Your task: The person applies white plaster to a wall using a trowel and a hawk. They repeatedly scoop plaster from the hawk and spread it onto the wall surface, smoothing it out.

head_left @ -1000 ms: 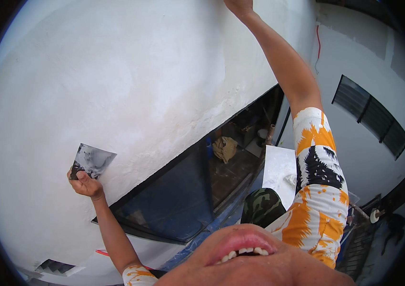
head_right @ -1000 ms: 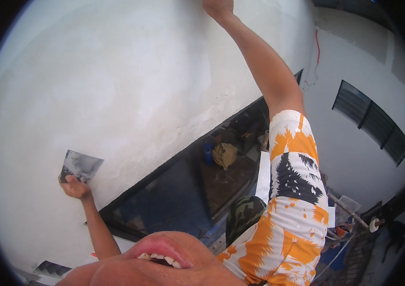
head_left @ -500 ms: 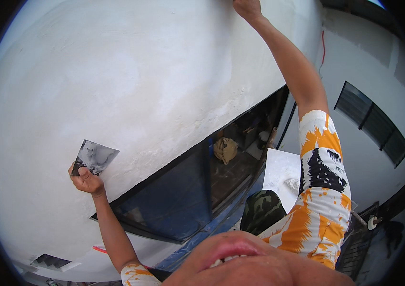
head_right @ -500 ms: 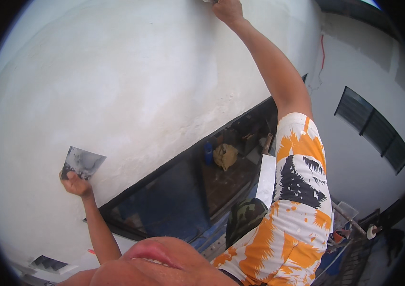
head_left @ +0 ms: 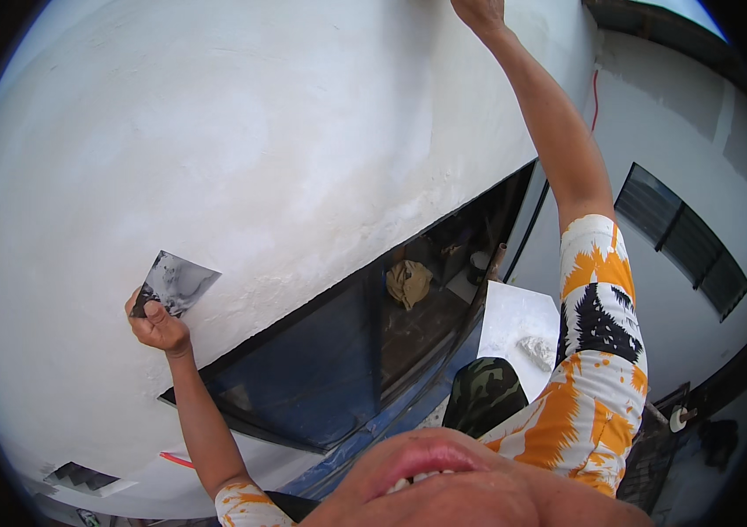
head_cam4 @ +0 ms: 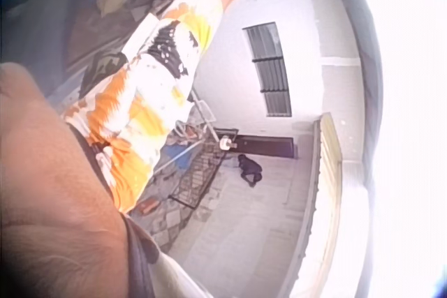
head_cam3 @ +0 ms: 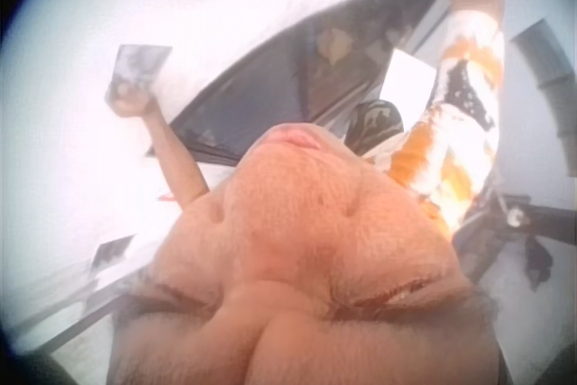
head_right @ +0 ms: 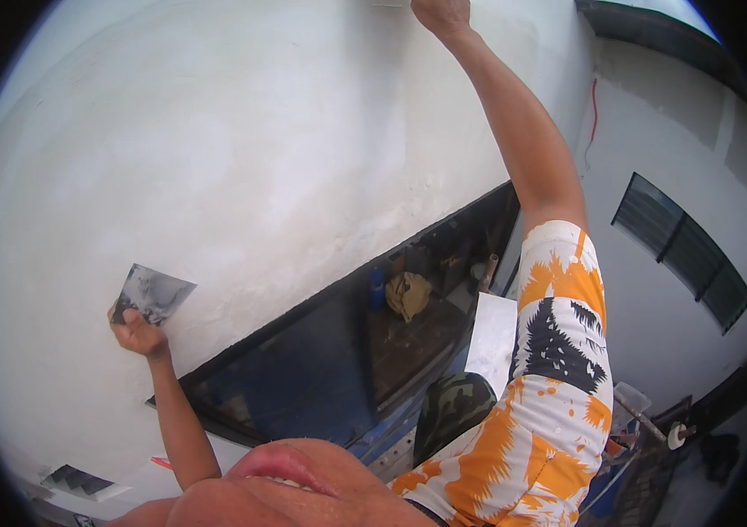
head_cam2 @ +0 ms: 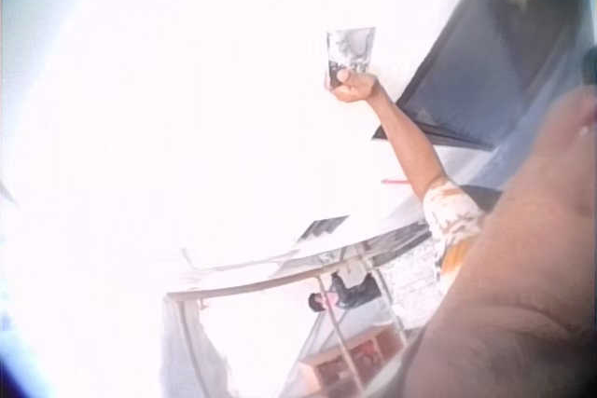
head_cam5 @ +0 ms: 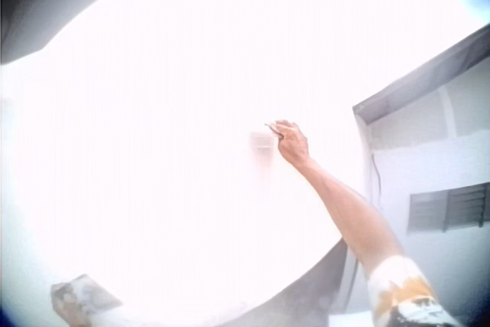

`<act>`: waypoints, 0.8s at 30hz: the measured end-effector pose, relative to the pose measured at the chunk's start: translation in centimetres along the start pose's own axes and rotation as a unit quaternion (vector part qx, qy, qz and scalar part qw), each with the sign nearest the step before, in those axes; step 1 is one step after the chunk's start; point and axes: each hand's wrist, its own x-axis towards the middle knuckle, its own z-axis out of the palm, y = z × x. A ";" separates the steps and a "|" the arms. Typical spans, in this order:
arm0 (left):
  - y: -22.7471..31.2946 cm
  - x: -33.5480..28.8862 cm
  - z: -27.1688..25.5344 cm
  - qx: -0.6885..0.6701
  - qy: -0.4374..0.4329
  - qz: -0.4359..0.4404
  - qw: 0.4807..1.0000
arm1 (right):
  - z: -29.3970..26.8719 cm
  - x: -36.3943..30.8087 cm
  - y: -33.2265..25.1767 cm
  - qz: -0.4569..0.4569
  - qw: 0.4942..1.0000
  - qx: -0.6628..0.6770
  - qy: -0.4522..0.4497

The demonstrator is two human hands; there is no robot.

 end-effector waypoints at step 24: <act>-1.5 -1.0 -0.5 0.028 0.069 -0.014 0.997 | 3.4 -15.5 -0.1 0.028 0.998 0.055 0.003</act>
